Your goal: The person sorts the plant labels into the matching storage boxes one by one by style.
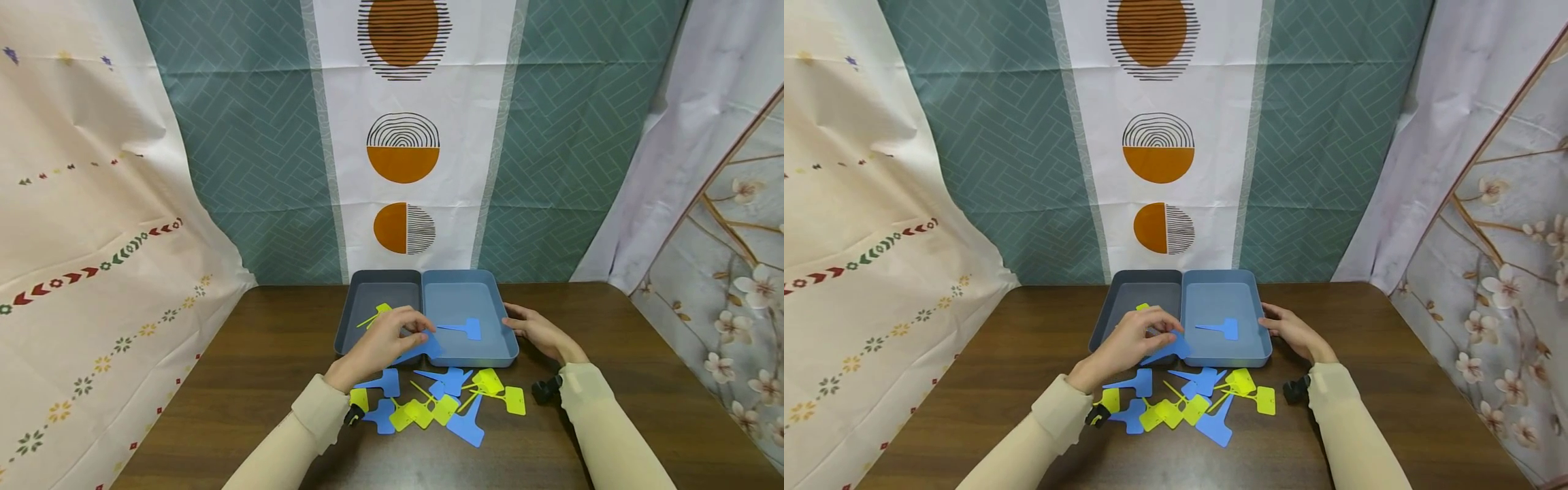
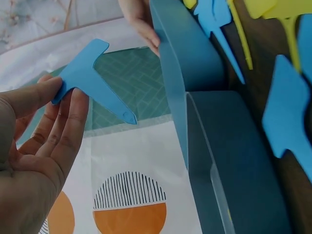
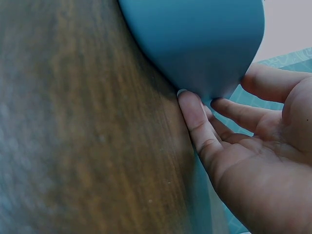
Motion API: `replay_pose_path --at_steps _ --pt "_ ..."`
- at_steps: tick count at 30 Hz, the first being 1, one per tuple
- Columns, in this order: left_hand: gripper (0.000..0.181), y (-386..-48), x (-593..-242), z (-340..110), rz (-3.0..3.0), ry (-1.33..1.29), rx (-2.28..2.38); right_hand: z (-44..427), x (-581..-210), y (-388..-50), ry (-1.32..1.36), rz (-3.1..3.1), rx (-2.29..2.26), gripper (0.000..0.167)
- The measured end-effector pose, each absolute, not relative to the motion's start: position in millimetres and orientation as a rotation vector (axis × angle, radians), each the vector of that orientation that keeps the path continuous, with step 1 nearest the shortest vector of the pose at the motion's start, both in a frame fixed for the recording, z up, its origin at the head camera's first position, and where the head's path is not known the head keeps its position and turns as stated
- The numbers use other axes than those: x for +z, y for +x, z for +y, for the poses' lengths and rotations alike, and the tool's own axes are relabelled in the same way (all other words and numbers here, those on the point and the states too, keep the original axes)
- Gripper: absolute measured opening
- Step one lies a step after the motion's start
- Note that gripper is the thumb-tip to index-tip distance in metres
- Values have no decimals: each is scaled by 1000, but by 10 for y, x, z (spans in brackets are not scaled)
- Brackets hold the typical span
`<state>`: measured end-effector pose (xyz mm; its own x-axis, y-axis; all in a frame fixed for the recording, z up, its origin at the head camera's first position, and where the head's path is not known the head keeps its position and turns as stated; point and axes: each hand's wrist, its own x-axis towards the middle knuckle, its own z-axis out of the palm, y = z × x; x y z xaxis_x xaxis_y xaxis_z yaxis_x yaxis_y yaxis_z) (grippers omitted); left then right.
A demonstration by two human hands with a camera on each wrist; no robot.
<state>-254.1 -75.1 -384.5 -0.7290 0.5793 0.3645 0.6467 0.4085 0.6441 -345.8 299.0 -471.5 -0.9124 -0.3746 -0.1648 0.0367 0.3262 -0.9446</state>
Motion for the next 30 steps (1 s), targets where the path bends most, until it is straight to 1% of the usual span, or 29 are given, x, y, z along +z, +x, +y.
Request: replay_pose_path --at_steps 13,30 --pt "14 -2763 -3697 -567 -2577 -1104 -1234 2985 -4705 -3446 -289 2245 -1617 71" --pt "16 -2894 -3644 -451 -2626 -1059 -1241 2998 -4727 -3459 -308 2227 -1641 67"
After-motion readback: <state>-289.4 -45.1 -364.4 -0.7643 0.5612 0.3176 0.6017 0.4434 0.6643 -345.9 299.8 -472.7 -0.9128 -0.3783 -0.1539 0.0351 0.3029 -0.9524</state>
